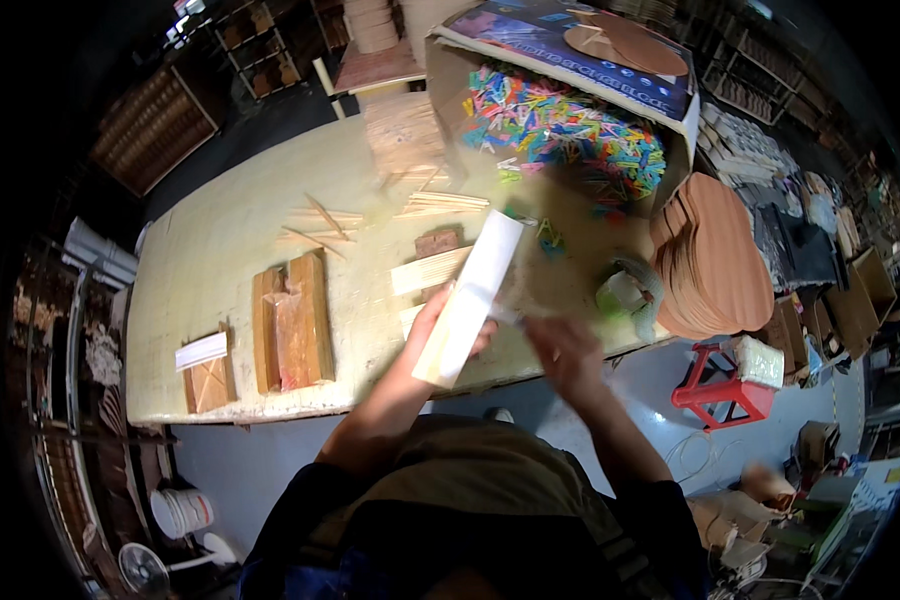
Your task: The person arranges thin wooden sticks into a rectangular frame on a workbench. They then pick up a larger rectangular wooden block and apply a white substance to its surface using a brush. The person continues to handle and stack the wooden components on the table.
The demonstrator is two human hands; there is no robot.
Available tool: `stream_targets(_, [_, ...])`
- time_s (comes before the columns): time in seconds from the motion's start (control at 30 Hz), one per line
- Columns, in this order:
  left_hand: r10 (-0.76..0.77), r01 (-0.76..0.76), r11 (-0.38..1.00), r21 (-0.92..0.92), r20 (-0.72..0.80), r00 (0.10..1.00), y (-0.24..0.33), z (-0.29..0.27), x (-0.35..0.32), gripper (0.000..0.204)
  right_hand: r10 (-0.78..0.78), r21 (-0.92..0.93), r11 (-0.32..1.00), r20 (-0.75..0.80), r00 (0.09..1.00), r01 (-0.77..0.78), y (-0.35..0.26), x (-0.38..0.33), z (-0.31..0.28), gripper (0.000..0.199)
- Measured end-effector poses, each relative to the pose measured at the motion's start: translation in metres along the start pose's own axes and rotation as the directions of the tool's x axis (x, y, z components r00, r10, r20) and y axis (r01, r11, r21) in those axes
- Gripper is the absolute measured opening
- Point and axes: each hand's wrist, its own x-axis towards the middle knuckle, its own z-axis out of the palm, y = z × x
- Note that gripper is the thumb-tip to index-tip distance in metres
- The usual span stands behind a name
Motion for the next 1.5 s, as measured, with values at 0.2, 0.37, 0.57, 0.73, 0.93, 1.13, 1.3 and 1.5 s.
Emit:
stream_targets(0.2, [0.019, -0.014, 0.985, -0.175, 0.024, 1.0, 0.019, -0.023, -0.001, 0.064, -0.006, 0.157, 0.988, 0.073, 0.997, -0.005, -0.023, -0.003, 0.004, 0.024])
stream_targets(0.37, [0.112, -0.1, 0.979, -0.177, 0.058, 0.992, 0.024, -0.03, 0.005, 0.062, -0.122, 0.101, 0.989, 0.104, 0.987, 0.112, -0.019, -0.004, 0.002, 0.021])
stream_targets(0.57, [0.196, -0.198, 0.98, -0.027, -0.084, 0.977, 0.017, -0.006, 0.002, 0.051, 0.139, 0.13, 0.982, 0.01, 0.99, -0.139, -0.01, 0.001, 0.009, 0.02])
stream_targets(0.73, [0.062, -0.039, 0.951, -0.308, 0.068, 0.996, 0.014, -0.017, 0.006, 0.06, 0.066, 0.067, 0.995, 0.014, 0.998, -0.067, -0.005, 0.004, 0.014, 0.018])
stream_targets(0.93, [0.074, -0.071, 0.996, -0.062, 0.045, 0.996, 0.018, -0.014, -0.003, 0.061, 0.142, 0.317, 0.928, 0.189, 0.972, -0.197, -0.02, 0.01, 0.001, 0.016])
stream_targets(1.13, [-0.02, 0.021, 1.0, -0.018, 0.08, 0.997, 0.006, 0.012, -0.009, 0.059, 0.561, 0.286, 0.808, -0.106, 0.821, -0.516, 0.082, 0.031, 0.0, 0.015])
stream_targets(1.3, [-0.013, 0.013, 0.997, -0.082, 0.004, 1.0, 0.003, 0.011, -0.014, 0.058, 0.329, 0.286, 0.893, 0.114, 0.937, -0.348, 0.026, 0.023, -0.009, 0.016])
stream_targets(1.5, [-0.035, 0.037, 0.998, 0.05, -0.031, 0.999, 0.0, 0.012, -0.016, 0.056, 0.468, 0.272, 0.855, -0.039, 0.883, -0.441, 0.056, 0.041, -0.001, 0.017])
